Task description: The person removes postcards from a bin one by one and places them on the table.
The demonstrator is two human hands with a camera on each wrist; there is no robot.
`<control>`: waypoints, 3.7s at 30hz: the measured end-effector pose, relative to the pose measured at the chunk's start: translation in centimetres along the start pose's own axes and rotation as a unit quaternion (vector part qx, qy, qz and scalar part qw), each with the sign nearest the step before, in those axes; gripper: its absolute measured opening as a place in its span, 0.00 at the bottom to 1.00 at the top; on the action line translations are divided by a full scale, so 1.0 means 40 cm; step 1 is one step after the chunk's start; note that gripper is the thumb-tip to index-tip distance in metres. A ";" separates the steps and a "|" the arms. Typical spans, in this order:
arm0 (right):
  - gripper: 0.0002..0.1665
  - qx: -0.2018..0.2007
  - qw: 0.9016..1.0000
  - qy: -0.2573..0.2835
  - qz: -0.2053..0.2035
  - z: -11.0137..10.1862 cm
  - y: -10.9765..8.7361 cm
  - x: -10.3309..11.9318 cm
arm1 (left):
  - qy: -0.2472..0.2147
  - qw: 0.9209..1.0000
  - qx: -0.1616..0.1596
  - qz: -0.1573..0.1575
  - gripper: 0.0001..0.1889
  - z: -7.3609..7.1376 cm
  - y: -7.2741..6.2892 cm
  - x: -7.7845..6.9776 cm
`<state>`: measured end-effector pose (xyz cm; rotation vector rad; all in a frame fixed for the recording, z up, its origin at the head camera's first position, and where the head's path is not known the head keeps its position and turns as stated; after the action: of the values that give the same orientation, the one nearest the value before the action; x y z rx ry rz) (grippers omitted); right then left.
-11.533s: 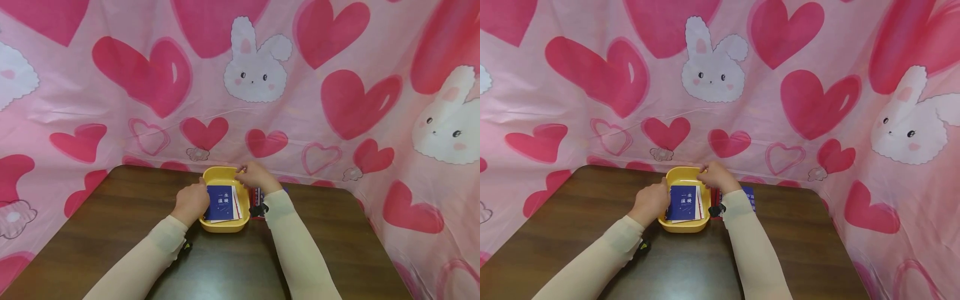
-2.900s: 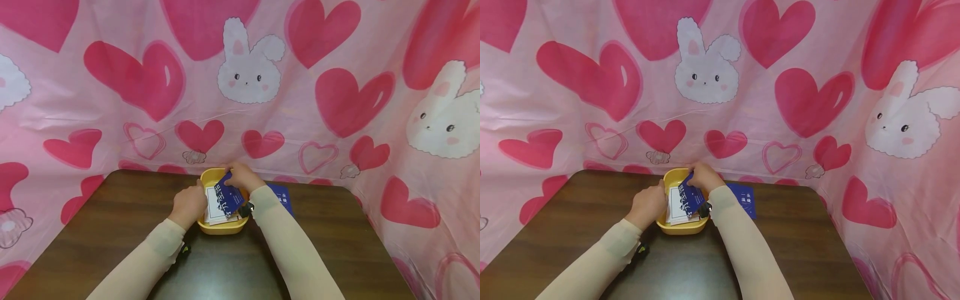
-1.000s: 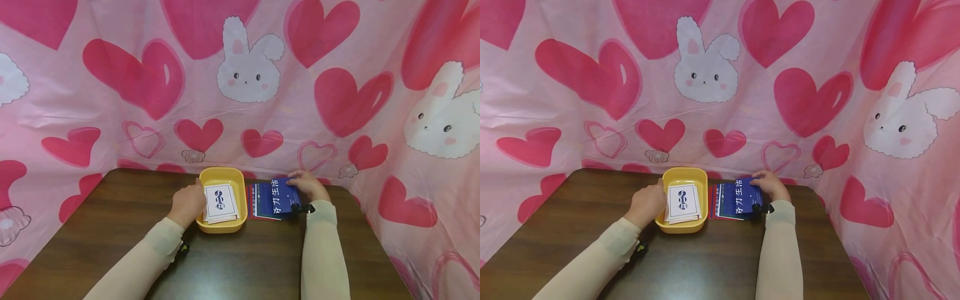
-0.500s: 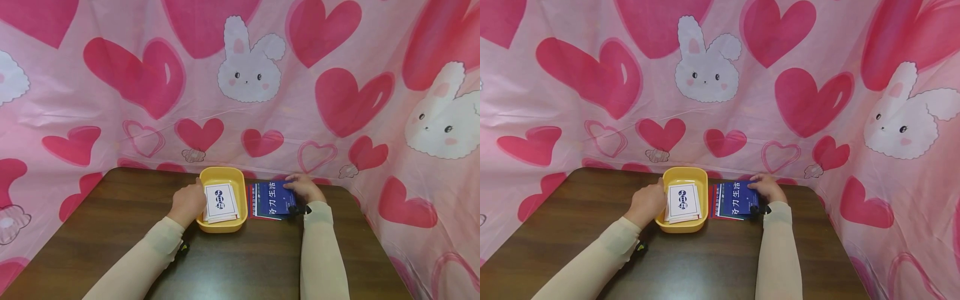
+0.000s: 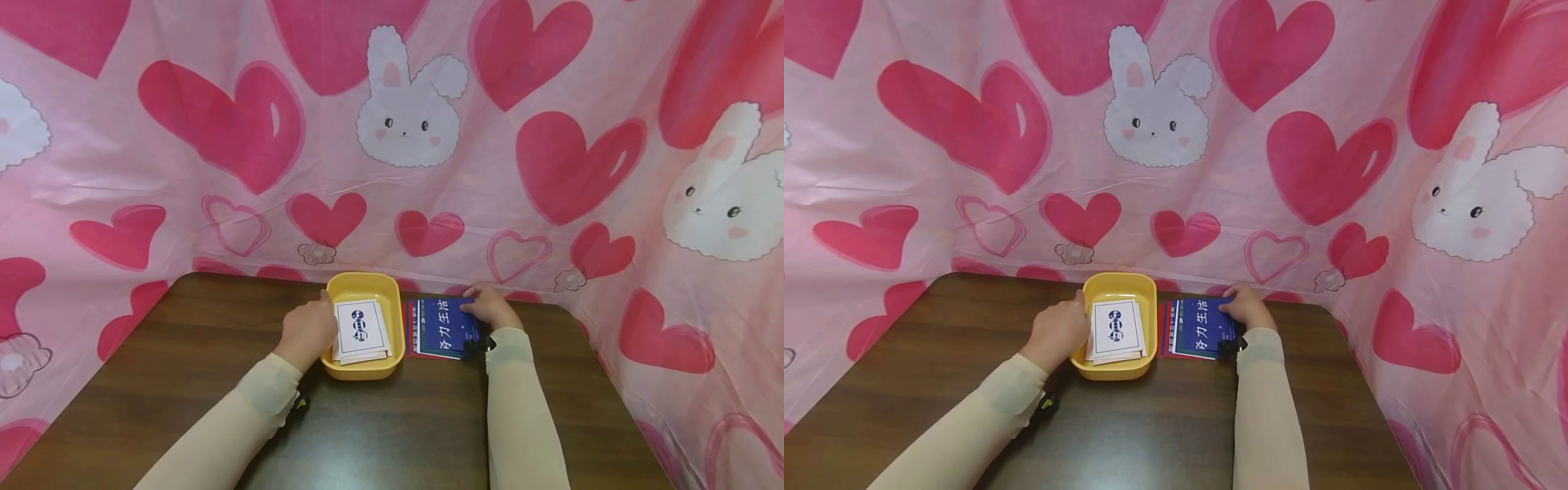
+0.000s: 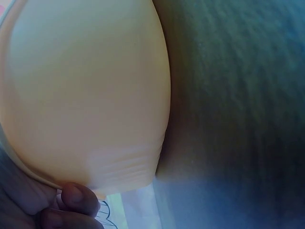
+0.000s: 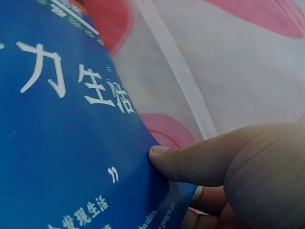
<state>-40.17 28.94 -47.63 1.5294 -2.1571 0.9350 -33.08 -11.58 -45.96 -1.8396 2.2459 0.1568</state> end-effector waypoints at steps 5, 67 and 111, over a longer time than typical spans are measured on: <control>0.20 -0.025 0.999 -0.039 -0.013 0.008 -0.001 0.011 | -0.001 1.000 0.001 0.000 0.41 -0.004 -0.004 -0.001; 0.13 0.074 0.976 -0.150 -0.139 0.279 -0.187 0.505 | -0.006 1.000 0.012 -0.001 0.41 -0.003 -0.003 0.001; 0.27 0.084 0.979 -0.077 -0.166 0.247 -0.129 0.454 | -0.002 1.000 0.018 -0.004 0.43 -0.004 0.002 -0.004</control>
<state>-41.06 8.37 -42.13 2.0275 -1.8706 0.9283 -33.14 -11.46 -45.77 -1.8280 2.2241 0.1158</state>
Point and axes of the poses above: each hand's wrist, its own y-axis towards the middle knuckle, its own z-axis out of the palm, x = y × z, the point moved 3 cm from there along y, towards the middle knuckle, and after that the axes turned 12 degrees about z, right-handed, at the moved point
